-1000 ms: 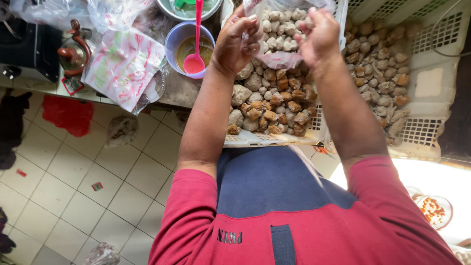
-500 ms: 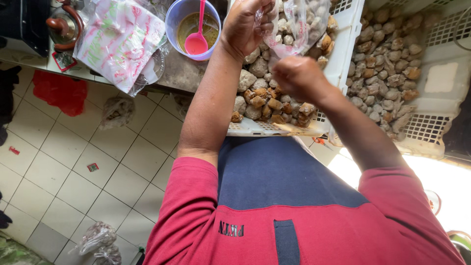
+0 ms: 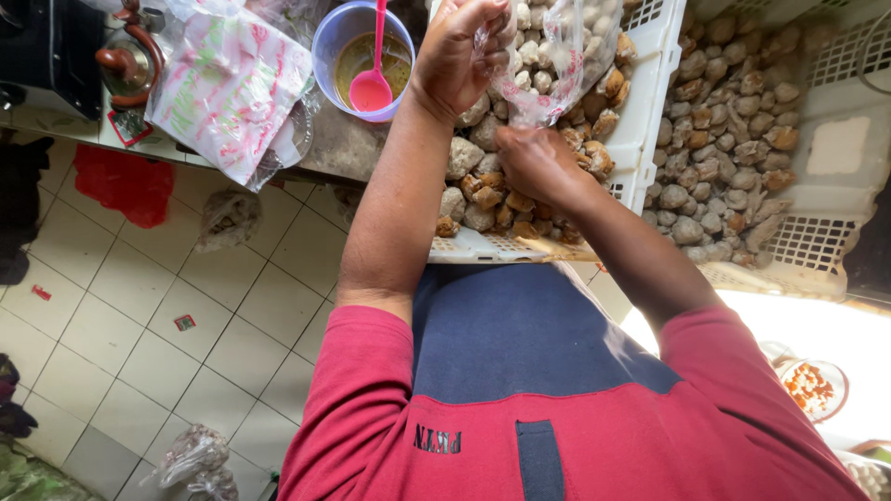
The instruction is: The person picks small round meatballs from a white crate and places them into a clear plastic bag held open in the other hand. The task continues until the bag is filled.
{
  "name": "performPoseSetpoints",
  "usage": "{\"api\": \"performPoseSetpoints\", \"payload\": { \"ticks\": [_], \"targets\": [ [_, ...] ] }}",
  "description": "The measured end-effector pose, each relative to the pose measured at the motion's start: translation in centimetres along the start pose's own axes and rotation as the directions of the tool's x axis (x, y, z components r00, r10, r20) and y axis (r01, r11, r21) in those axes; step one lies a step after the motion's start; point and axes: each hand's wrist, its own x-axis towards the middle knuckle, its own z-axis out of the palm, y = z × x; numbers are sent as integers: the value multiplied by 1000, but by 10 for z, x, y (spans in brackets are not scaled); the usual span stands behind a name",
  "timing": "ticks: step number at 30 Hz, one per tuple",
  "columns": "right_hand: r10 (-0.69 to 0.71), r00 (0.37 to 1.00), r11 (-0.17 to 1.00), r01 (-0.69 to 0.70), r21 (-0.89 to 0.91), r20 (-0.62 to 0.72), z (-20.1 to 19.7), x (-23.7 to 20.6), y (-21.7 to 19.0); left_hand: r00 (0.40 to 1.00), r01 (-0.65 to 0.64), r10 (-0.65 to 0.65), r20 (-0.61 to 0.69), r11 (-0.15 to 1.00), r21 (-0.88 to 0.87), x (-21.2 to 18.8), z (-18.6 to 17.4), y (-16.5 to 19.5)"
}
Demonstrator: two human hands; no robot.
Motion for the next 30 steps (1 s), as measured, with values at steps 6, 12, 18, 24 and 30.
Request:
{"api": "performPoseSetpoints", "payload": {
  "ticks": [6,12,18,24,30],
  "targets": [
    [-468,882,499,310,809,-49,-74,-27,43,999,27,-25,30,998,-61,0,10,7],
    [45,912,758,235,608,-408,-88,-1,50,997,31,-31,-73,999,4,-1,15,8],
    [-22,935,936,144,320,-355,-63,-30,31,1000,-1,1,25,1000,-18,-1,1,3],
    [104,989,994,-108,32,108,-27,-23,7,1000,22,-23,-21,999,-41,1,-10,-5],
    [-37,993,983,56,-174,109,-6,-1,-7,999,48,-48,7,999,-22,0,-13,-6]
  ]
}}
